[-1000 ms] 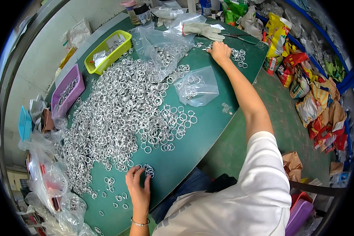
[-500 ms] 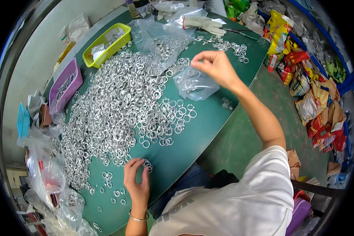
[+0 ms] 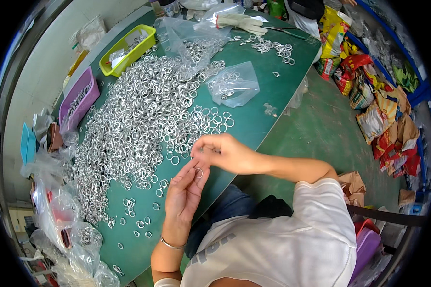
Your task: The person sorts small silver metal rings by hand on a green table and places a portion of them into a yellow basket.
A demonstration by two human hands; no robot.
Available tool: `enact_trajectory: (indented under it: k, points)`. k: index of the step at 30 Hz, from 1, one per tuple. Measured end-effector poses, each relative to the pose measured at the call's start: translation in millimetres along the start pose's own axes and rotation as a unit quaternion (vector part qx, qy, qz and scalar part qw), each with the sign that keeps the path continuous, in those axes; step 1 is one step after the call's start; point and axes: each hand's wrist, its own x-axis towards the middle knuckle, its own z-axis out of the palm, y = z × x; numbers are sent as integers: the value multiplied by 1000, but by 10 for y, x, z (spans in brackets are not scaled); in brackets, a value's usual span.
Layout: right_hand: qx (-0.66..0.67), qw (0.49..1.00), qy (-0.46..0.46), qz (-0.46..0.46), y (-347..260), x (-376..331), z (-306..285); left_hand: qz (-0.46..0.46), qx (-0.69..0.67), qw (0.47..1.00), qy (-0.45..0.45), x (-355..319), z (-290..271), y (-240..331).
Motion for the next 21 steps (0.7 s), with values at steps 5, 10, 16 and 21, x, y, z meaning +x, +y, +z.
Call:
enact_trajectory:
  k: [5,10,16,21]
  points:
    - [466,876,53,108,286,11,-1,69,-64,994,49,-22,-9,-61]
    - [521,839,96,124,262,9,144,166,13,985,44,-94,-9,-54]
    - [567,819,17,86,299,5,223,245,157,956,20,-49,73,-128]
    - [460,866,73,181,320,-53,472,309,612,727,-47,-125,47,-301]
